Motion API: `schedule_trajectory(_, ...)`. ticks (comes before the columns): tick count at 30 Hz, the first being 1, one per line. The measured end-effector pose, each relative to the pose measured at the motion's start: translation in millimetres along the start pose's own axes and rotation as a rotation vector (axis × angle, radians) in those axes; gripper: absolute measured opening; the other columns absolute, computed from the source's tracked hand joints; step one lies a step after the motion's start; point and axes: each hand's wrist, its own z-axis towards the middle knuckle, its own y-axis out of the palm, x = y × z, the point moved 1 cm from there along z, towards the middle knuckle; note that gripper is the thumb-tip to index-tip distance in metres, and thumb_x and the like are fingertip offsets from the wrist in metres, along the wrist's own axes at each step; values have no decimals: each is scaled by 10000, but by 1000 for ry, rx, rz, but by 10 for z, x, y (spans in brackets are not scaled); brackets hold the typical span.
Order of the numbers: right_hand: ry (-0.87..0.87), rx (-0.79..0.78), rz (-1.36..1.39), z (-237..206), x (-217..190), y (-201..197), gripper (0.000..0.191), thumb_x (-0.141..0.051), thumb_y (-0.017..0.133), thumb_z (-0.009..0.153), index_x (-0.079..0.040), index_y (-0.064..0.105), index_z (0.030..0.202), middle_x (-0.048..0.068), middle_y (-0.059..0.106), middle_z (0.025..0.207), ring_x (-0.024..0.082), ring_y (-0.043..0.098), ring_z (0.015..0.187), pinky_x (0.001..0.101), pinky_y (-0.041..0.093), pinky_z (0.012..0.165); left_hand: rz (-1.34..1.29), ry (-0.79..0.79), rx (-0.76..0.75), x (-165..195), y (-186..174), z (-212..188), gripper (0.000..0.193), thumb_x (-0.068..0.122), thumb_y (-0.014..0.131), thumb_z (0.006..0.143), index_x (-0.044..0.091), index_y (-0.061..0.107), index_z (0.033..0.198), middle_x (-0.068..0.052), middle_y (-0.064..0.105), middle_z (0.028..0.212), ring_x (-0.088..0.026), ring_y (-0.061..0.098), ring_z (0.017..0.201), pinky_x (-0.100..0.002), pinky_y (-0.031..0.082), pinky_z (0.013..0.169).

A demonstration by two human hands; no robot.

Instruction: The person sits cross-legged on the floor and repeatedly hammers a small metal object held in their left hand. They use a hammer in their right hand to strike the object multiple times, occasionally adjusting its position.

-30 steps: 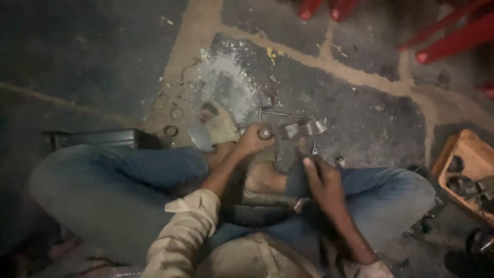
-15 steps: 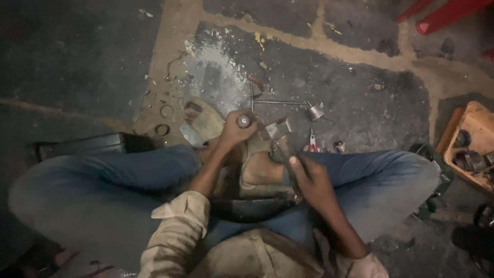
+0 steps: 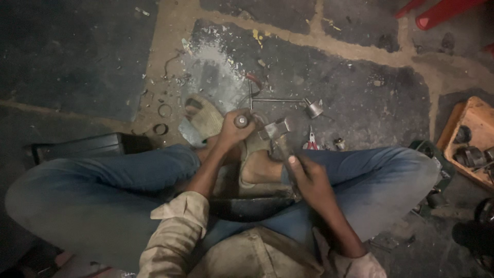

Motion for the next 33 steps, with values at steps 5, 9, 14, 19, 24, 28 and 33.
schedule_trajectory(5, -45, 16, -5, -1, -66, 4, 428, -365, 550, 1028, 33, 667, 924, 132, 638, 643, 135, 613, 609, 363, 507, 589, -13, -35, -13, 55, 0, 22, 111, 97, 728, 832, 26, 643, 841, -36, 597, 706, -67, 534, 677, -295, 477, 601)
schedule_trajectory(9, -14, 3, -4, -12, -39, 25, 425, -358, 544, 1046, 34, 667, 938, 173, 607, 661, 114, 557, 670, 368, 505, 605, 81, 3, 22, 104, -14, 31, 146, 104, 754, 840, 31, 632, 804, -43, 586, 686, -79, 529, 647, -298, 474, 590)
schedule_trajectory(14, -47, -20, 2, -25, 11, 44, 436, -380, 541, 1026, 31, 688, 1011, 169, 699, 757, 105, 629, 731, 363, 531, 652, 109, -48, 56, 91, -35, 35, 229, 109, 775, 882, 27, 602, 756, -48, 536, 648, -90, 484, 633, -308, 445, 568)
schedule_trajectory(19, -8, -8, -8, -20, 84, 60, 463, -402, 521, 1031, 28, 692, 1040, 182, 694, 754, 138, 644, 701, 364, 534, 668, 40, -22, 87, -5, -14, 31, 192, 111, 781, 908, 21, 622, 851, 1, 592, 723, -67, 527, 699, -283, 477, 620)
schedule_trajectory(24, 47, -1, -4, -4, 224, 73, 486, -417, 517, 1031, 35, 692, 1006, 182, 695, 729, 146, 629, 702, 376, 536, 666, -115, -56, 59, -5, 21, 20, 129, 100, 789, 905, 25, 706, 970, 5, 702, 878, -76, 629, 838, -265, 532, 761)
schedule_trajectory(28, 38, 9, -46, -6, 254, 62, 496, -419, 517, 1028, 43, 682, 956, 188, 667, 712, 145, 619, 664, 386, 522, 654, -208, -105, 15, 103, -18, 10, 180, 102, 770, 912, 33, 723, 1072, -4, 726, 986, -88, 654, 936, -264, 531, 859)
schedule_trajectory(33, -35, 19, -50, -39, 128, 44, 471, -393, 528, 1048, 51, 650, 945, 207, 598, 725, 147, 535, 679, 388, 515, 656, -221, -35, -2, 224, -32, 41, 196, 119, 778, 928, 32, 724, 1095, -24, 723, 1052, -118, 657, 1012, -287, 525, 921)
